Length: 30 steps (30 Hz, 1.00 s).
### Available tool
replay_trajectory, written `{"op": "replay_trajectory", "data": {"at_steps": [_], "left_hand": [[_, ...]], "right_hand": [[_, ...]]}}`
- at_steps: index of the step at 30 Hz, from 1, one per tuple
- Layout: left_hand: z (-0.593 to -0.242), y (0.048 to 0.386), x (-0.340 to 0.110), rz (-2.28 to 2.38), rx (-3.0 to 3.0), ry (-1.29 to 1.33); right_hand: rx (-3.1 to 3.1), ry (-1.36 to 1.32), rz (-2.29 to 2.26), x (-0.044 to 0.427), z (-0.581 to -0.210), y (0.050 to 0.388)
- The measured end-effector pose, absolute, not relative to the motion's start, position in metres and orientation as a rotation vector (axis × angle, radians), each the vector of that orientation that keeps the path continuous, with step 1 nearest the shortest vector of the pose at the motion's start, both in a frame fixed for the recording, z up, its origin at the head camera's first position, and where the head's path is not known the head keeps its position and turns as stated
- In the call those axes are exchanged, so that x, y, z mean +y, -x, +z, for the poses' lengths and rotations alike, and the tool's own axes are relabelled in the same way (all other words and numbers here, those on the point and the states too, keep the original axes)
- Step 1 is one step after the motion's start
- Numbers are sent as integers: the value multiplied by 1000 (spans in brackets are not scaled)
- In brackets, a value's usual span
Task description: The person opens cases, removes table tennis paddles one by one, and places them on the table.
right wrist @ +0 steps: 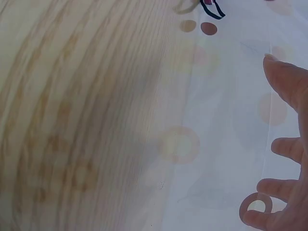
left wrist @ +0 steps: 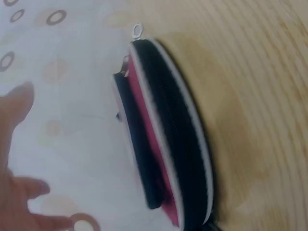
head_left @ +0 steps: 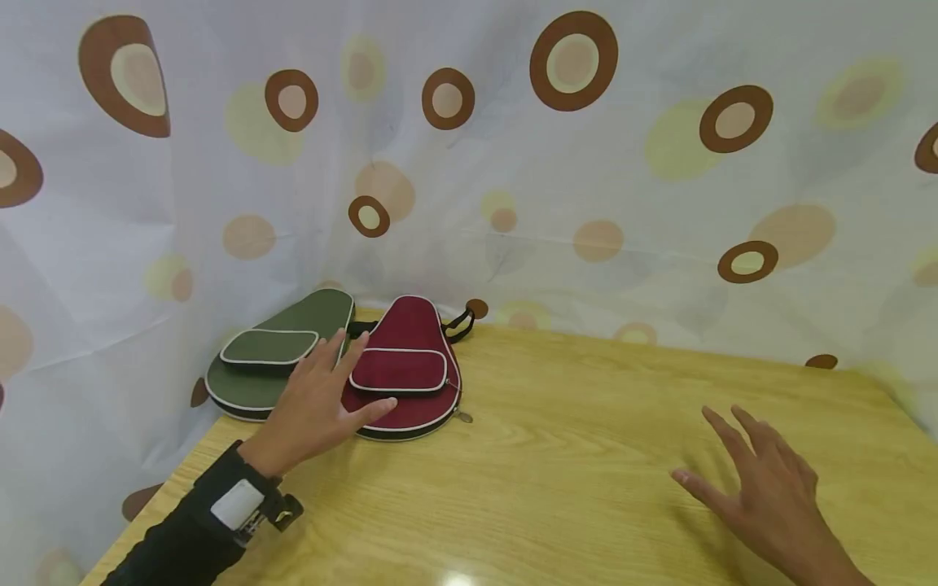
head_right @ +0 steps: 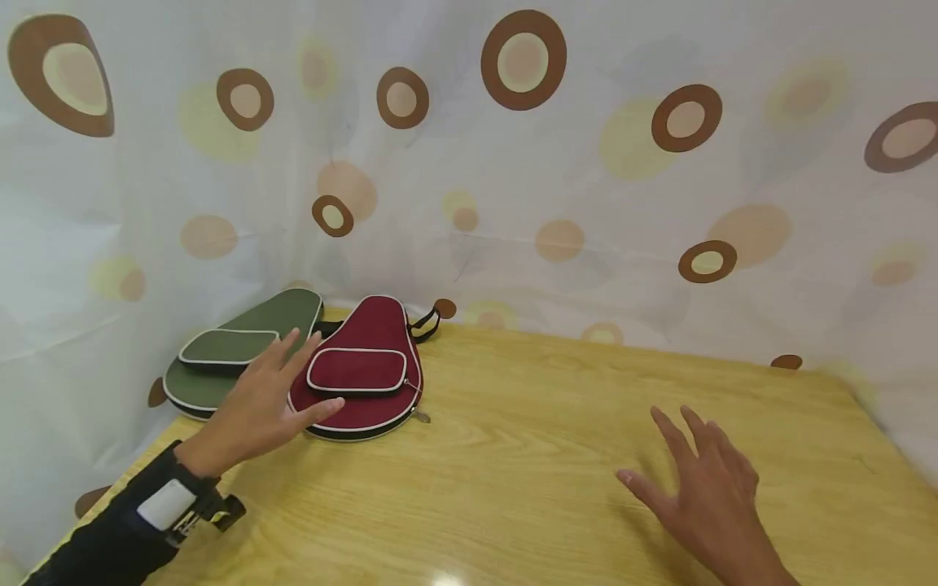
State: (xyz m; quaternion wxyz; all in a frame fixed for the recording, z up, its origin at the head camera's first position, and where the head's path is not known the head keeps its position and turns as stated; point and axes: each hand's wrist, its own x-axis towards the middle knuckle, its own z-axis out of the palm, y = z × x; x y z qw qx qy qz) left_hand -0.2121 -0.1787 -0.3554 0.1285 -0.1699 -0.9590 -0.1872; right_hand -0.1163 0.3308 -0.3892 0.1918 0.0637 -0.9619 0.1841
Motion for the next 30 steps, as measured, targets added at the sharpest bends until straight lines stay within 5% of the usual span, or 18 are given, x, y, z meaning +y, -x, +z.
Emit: {"op": "replay_trajectory", "data": {"at_steps": [30], "left_hand": [[-387,264,-116,-640,-3049,296]], "right_hand": [[-2755,-173,526,329,-396,118]]}}
